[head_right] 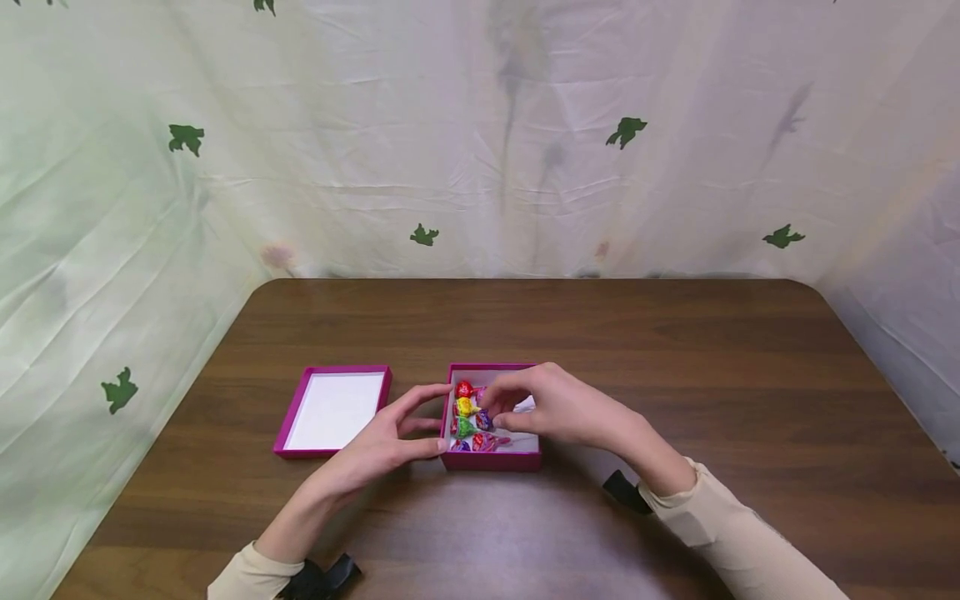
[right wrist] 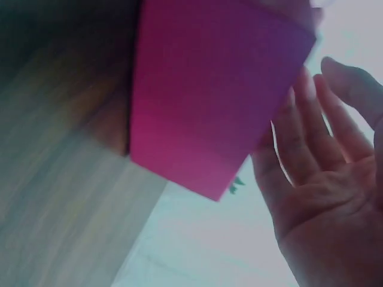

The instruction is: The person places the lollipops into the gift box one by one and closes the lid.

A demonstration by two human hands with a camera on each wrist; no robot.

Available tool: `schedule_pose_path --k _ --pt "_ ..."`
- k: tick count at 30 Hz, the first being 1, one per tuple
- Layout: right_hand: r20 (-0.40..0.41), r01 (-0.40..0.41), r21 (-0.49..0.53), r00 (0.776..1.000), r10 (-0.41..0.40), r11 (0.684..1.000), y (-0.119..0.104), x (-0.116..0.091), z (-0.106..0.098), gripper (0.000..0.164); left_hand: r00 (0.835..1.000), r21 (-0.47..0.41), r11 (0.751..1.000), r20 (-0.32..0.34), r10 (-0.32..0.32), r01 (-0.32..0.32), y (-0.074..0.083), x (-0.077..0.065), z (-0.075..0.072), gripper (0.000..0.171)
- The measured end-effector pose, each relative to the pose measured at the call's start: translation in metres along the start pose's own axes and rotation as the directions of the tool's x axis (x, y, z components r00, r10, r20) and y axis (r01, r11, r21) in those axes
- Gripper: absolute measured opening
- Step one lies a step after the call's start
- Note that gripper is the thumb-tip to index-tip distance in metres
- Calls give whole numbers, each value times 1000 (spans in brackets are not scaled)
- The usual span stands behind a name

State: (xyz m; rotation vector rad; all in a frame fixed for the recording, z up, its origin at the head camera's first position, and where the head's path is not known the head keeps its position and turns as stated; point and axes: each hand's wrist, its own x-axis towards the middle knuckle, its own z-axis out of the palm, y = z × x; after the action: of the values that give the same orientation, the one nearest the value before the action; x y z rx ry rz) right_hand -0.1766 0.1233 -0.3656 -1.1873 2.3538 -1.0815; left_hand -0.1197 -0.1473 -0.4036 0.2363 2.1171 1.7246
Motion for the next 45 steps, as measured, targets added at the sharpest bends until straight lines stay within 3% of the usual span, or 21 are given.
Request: schedule_pose_path --k 6,10,12,14,17,20,22,27,29,30,31,32,34,36,38,41,45 --pt "-73 -55 144 995 66 988 -17 -10 5 17 999 131 991 -38 29 -24 5 -4 0 61" --pt "-129 -42 204 989 69 978 -30 -9 15 18 988 260 965 -135 79 -42 13 -14 -5 54" --pt "-149 -29 229 987 64 973 -37 -6 22 19 971 311 948 -199 136 -69 17 -21 -9 49" --pt "-156 -28 273 985 73 962 -44 -2 30 20 941 336 935 -267 209 -112 22 -27 -15 44" --pt "-144 -30 353 986 86 935 -54 5 44 21 878 364 915 -363 311 -174 26 -37 -26 34" --pt "-120 -31 424 989 90 905 -64 13 58 21 821 388 902 -440 364 -193 28 -47 -38 27" --pt "-102 -28 462 991 84 886 -69 19 68 23 790 411 894 -482 379 -178 27 -53 -47 24" --pt "-74 -44 539 992 100 841 -80 30 92 31 685 505 857 -589 429 -102 19 -65 -65 22" --pt "-67 -53 557 992 108 829 -82 34 99 37 653 547 836 -614 444 -54 13 -68 -73 23" --pt "-65 -60 563 991 117 825 -83 36 103 40 653 563 826 -614 444 -32 11 -69 -77 22" --pt "-61 -74 561 990 130 824 -83 38 106 44 663 577 817 -608 436 -9 8 -71 -81 23" --pt "-58 -92 554 987 149 828 -84 40 108 49 684 586 810 -599 416 20 5 -72 -85 24" --pt "-55 -125 531 982 182 838 -83 45 113 59 747 596 797 -572 339 95 -1 -75 -93 30" --pt "-44 -170 532 973 228 829 -80 51 119 68 812 579 800 -538 227 160 -8 -77 -101 39" --pt "-26 -210 544 963 267 813 -77 57 125 74 857 553 805 -502 114 216 -16 -77 -107 48" --pt "-10 -254 572 949 316 780 -71 65 135 78 894 491 833 -448 -9 254 -27 -77 -117 58" --pt "-31 -284 570 930 365 771 -67 75 143 81 919 396 874 -374 -126 281 -33 -76 -130 66"
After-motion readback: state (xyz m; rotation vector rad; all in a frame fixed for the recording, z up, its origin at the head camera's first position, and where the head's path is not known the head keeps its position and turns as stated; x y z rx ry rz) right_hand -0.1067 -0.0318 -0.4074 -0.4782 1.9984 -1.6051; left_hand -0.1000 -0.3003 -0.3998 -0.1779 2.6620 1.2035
